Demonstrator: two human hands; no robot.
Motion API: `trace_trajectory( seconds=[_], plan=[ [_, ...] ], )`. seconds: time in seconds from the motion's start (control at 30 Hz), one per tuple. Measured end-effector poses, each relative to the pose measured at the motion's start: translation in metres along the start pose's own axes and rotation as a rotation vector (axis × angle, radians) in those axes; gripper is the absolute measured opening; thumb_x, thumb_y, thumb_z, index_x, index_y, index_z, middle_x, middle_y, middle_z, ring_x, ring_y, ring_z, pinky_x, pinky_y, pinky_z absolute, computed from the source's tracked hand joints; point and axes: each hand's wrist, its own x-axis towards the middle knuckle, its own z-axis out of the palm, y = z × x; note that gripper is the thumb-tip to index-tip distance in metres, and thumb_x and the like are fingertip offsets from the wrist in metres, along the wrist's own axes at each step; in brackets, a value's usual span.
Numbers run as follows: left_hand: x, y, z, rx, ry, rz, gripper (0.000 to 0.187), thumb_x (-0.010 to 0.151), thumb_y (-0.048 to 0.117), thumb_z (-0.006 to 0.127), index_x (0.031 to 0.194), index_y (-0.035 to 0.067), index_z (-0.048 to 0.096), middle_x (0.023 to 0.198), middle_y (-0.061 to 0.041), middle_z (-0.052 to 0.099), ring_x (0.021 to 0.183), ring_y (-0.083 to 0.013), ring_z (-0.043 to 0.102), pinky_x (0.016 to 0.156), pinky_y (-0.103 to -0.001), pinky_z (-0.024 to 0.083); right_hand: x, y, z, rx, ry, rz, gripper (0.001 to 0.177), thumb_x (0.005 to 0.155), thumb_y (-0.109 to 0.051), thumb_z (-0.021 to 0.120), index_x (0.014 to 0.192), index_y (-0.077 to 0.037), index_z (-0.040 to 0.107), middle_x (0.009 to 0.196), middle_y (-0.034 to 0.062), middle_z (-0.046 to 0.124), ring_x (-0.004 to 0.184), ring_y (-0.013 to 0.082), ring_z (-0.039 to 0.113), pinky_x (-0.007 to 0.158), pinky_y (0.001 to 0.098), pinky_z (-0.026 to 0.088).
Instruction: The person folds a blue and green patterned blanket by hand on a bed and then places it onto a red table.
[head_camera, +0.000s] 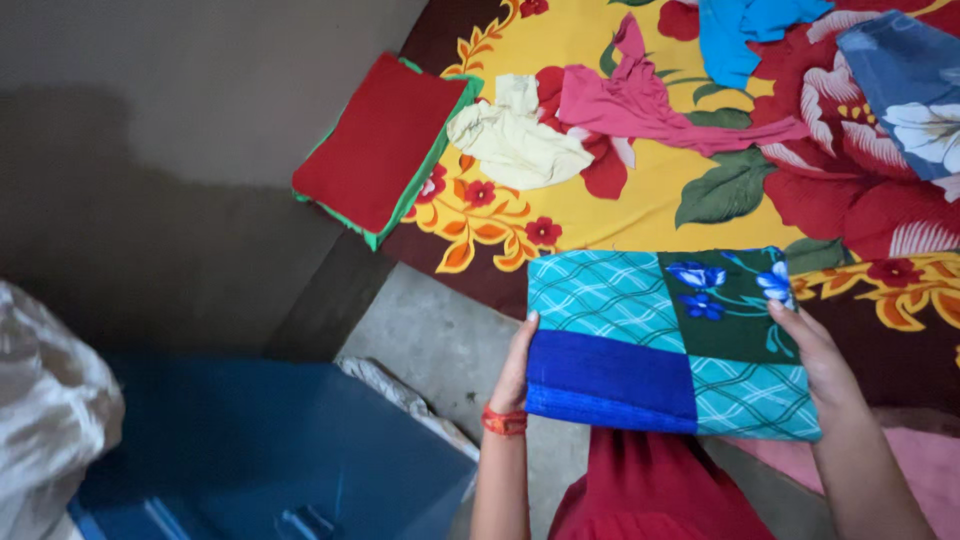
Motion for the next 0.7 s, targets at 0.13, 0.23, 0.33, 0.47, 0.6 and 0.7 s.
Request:
trace_trajectory(
  seconds=[0.13, 0.23, 0.33, 0.47, 0.6, 0.7],
  plan=[
    [-0.054, -0.029, -0.015, -0.108, 0.072, 0.008, 0.052, 0.102, 0.048, 0.055, 0.129, 0.005, 0.063, 0.112, -0.006, 0.072, 0.095, -0.0143, 0.069, 0.083, -0.029, 0.056, -0.032, 0.024, -0.007, -0.056, -0.008, 0.025, 0.051, 0.1, -0.031, 0.06, 0.145, -0.009, 0.056, 0.125, 0.0081, 0.069, 0.107, 0.0204, 0.067, 0.09, 0.0378, 0.054],
    [-0.088, -0.061, -0.026, -0.134, 0.055, 0.127, 0.051, 0.106, 0.048, 0.058, 0.132, 0.004, 0.063, 0.113, -0.007, 0.071, 0.097, -0.0144, 0.068, 0.083, -0.029, 0.056, -0.053, 0.046, -0.02, -0.069, -0.04, 0.032, 0.05, 0.1, -0.03, 0.061, 0.145, -0.008, 0.056, 0.126, 0.0077, 0.068, 0.107, 0.0202, 0.067, 0.09, 0.038, 0.053],
    [-0.116, -0.088, -0.026, -0.191, 0.152, 0.041, 0.054, 0.099, 0.05, 0.057, 0.13, 0.006, 0.064, 0.113, -0.007, 0.073, 0.097, -0.0158, 0.07, 0.084, -0.029, 0.058, -0.081, 0.052, -0.03, -0.077, -0.073, 0.043, 0.05, 0.099, -0.028, 0.061, 0.145, -0.01, 0.056, 0.127, 0.0049, 0.068, 0.108, 0.0176, 0.067, 0.091, 0.0366, 0.053],
    [-0.146, -0.113, -0.023, -0.225, 0.145, 0.015, 0.057, 0.1, 0.053, 0.059, 0.129, 0.004, 0.064, 0.112, -0.01, 0.072, 0.095, -0.0182, 0.069, 0.083, -0.033, 0.057, -0.11, 0.05, -0.04, -0.103, -0.088, 0.067, 0.049, 0.099, -0.029, 0.062, 0.143, -0.01, 0.057, 0.125, 0.0048, 0.068, 0.106, 0.0179, 0.066, 0.09, 0.0371, 0.053],
    [-0.165, -0.12, -0.006, -0.236, 0.154, 0.053, 0.056, 0.099, 0.051, 0.059, 0.13, 0.005, 0.063, 0.113, -0.008, 0.072, 0.096, -0.0167, 0.07, 0.084, -0.032, 0.058, -0.132, 0.049, -0.051, -0.081, -0.137, 0.038, 0.049, 0.099, -0.029, 0.062, 0.144, -0.01, 0.057, 0.128, 0.0036, 0.067, 0.109, 0.0161, 0.066, 0.092, 0.0355, 0.053],
    [-0.171, -0.123, 0.005, -0.231, 0.17, 0.085, 0.053, 0.099, 0.049, 0.059, 0.129, 0.006, 0.064, 0.112, -0.006, 0.073, 0.095, -0.0152, 0.07, 0.084, -0.03, 0.058, -0.136, 0.045, -0.057, -0.101, -0.136, 0.031, 0.049, 0.099, -0.029, 0.062, 0.144, -0.01, 0.057, 0.128, 0.0037, 0.067, 0.109, 0.0162, 0.065, 0.093, 0.0352, 0.052]
  ],
)
